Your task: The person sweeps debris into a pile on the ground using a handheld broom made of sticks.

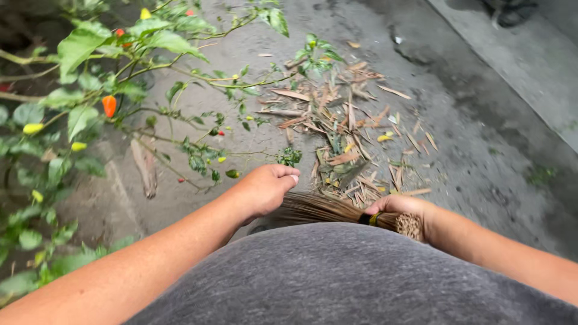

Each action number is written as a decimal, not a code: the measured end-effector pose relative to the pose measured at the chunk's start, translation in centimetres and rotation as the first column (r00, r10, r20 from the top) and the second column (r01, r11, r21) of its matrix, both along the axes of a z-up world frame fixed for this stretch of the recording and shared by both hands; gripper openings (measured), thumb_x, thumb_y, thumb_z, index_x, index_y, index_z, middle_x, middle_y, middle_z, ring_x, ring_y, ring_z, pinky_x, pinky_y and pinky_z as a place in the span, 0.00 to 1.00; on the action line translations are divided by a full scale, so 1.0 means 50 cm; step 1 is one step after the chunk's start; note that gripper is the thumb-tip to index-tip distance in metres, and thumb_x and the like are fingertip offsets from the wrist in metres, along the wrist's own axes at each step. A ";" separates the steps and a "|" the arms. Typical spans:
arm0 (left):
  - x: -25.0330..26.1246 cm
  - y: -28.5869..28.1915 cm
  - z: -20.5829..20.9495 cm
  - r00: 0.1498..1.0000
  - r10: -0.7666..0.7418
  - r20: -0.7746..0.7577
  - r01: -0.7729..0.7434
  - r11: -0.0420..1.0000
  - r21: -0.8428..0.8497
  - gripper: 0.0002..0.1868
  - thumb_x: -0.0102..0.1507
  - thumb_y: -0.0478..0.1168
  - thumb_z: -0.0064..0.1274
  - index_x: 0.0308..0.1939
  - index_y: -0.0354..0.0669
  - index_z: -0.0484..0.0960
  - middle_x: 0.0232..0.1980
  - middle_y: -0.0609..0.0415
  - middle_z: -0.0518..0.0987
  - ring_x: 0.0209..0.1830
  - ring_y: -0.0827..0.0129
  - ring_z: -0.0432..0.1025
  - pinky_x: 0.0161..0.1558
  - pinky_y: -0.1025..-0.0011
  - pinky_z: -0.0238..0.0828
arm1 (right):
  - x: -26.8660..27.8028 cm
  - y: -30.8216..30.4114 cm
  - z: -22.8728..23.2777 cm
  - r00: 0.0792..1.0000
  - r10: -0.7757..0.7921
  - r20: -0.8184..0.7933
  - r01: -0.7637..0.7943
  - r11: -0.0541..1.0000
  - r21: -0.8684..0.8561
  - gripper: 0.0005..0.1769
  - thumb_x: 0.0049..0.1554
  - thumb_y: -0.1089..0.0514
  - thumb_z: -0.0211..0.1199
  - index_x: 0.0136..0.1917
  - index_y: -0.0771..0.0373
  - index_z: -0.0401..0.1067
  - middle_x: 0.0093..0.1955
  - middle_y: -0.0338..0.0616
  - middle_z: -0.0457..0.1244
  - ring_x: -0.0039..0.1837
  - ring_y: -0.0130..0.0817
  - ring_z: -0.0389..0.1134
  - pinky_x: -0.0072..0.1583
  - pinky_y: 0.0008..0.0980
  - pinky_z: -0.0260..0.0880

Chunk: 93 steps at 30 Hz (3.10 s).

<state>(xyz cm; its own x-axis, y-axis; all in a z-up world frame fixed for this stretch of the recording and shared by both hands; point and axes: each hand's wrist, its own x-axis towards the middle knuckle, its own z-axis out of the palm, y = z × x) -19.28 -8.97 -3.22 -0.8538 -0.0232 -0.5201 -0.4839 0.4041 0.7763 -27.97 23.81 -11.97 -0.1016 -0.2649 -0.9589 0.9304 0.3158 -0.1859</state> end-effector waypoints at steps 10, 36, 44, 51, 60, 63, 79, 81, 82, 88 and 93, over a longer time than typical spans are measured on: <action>-0.056 0.023 -0.020 0.906 -0.420 0.055 0.418 0.908 0.044 0.21 0.65 0.46 0.49 0.60 0.50 0.82 0.58 0.50 0.84 0.57 0.63 0.76 0.56 0.66 0.70 | 0.405 0.164 0.044 0.819 -0.502 -0.278 0.511 0.859 -0.048 0.24 0.51 0.60 0.60 0.62 0.61 0.70 0.46 0.48 0.68 0.41 0.38 0.70 0.44 0.39 0.76; -0.207 0.198 -0.007 0.756 -0.637 0.153 0.647 0.762 -0.028 0.21 0.65 0.49 0.51 0.59 0.49 0.84 0.54 0.51 0.85 0.56 0.65 0.75 0.56 0.67 0.69 | 0.253 0.055 0.089 0.377 -0.926 0.003 0.848 0.344 -0.403 0.20 0.53 0.57 0.60 0.57 0.66 0.63 0.46 0.56 0.66 0.40 0.37 0.69 0.35 0.30 0.74; -0.243 0.328 -0.009 0.677 -0.721 0.148 0.728 0.686 0.010 0.20 0.65 0.47 0.50 0.60 0.52 0.83 0.60 0.50 0.83 0.61 0.62 0.75 0.59 0.66 0.69 | 0.495 0.218 0.060 0.241 -0.963 -0.121 0.958 0.256 -0.131 0.15 0.57 0.59 0.56 0.56 0.66 0.61 0.42 0.53 0.64 0.38 0.38 0.67 0.37 0.34 0.76; -0.263 0.379 -0.021 0.664 -0.722 0.197 0.740 0.672 -0.032 0.20 0.65 0.46 0.50 0.61 0.52 0.82 0.61 0.49 0.82 0.63 0.61 0.74 0.61 0.65 0.69 | 0.280 0.206 -0.123 -0.020 -1.000 0.024 0.991 -0.023 -0.129 0.20 0.53 0.58 0.61 0.56 0.65 0.59 0.44 0.55 0.62 0.44 0.44 0.69 0.45 0.40 0.77; -0.343 0.439 -0.003 0.592 -0.775 0.222 0.802 0.593 -0.070 0.20 0.66 0.48 0.50 0.61 0.51 0.82 0.61 0.52 0.82 0.63 0.63 0.72 0.63 0.66 0.64 | 0.196 0.180 0.061 0.340 -0.928 0.150 0.859 0.242 -0.451 0.21 0.52 0.58 0.61 0.57 0.68 0.63 0.42 0.53 0.66 0.40 0.37 0.70 0.38 0.31 0.76; -0.391 0.445 -0.021 0.567 -0.815 0.121 0.817 0.575 0.042 0.20 0.65 0.46 0.50 0.60 0.49 0.83 0.60 0.50 0.84 0.62 0.63 0.75 0.62 0.66 0.67 | 0.251 0.185 0.109 0.327 -0.945 -0.027 0.895 0.318 -0.313 0.21 0.52 0.61 0.59 0.60 0.61 0.67 0.40 0.50 0.66 0.38 0.34 0.69 0.37 0.31 0.76; -0.774 0.320 -0.046 0.463 -0.865 0.192 0.881 0.474 0.009 0.19 0.65 0.45 0.49 0.59 0.48 0.83 0.60 0.54 0.83 0.62 0.66 0.74 0.61 0.67 0.67 | -0.176 0.054 -0.124 0.131 -0.991 0.003 0.991 0.131 0.023 0.16 0.57 0.57 0.62 0.55 0.65 0.62 0.41 0.56 0.63 0.37 0.42 0.69 0.36 0.34 0.75; -0.798 0.304 -0.055 0.444 -0.860 0.252 0.893 0.448 -0.045 0.20 0.66 0.46 0.48 0.60 0.50 0.82 0.60 0.54 0.83 0.61 0.65 0.75 0.61 0.66 0.68 | -0.236 -0.017 -0.095 0.191 -0.980 0.057 0.979 0.185 -0.091 0.18 0.57 0.56 0.62 0.55 0.66 0.61 0.41 0.56 0.63 0.36 0.41 0.69 0.35 0.34 0.75; -0.810 0.307 -0.057 0.428 -0.875 0.225 0.900 0.436 -0.019 0.19 0.66 0.45 0.48 0.60 0.49 0.82 0.60 0.54 0.83 0.61 0.66 0.75 0.62 0.67 0.67 | -0.252 -0.039 -0.070 0.243 -0.967 0.073 0.960 0.229 -0.159 0.19 0.56 0.55 0.61 0.55 0.67 0.61 0.40 0.55 0.64 0.35 0.41 0.70 0.34 0.34 0.76; -0.869 0.354 -0.075 0.337 -0.926 0.171 0.931 0.355 0.083 0.18 0.66 0.46 0.49 0.58 0.47 0.83 0.59 0.53 0.84 0.61 0.66 0.75 0.63 0.68 0.66 | -0.200 -0.071 0.111 0.331 -0.939 -0.091 0.919 0.343 -0.194 0.17 0.55 0.58 0.58 0.58 0.60 0.67 0.42 0.50 0.68 0.39 0.35 0.72 0.40 0.31 0.77; -0.886 0.402 -0.086 0.218 -0.974 0.057 0.971 0.222 0.087 0.18 0.65 0.46 0.51 0.57 0.47 0.84 0.58 0.54 0.84 0.60 0.67 0.75 0.62 0.70 0.66 | -0.186 -0.104 0.154 0.211 -0.971 -0.111 0.967 0.223 -0.119 0.16 0.55 0.58 0.58 0.57 0.61 0.68 0.42 0.50 0.68 0.38 0.35 0.72 0.40 0.32 0.77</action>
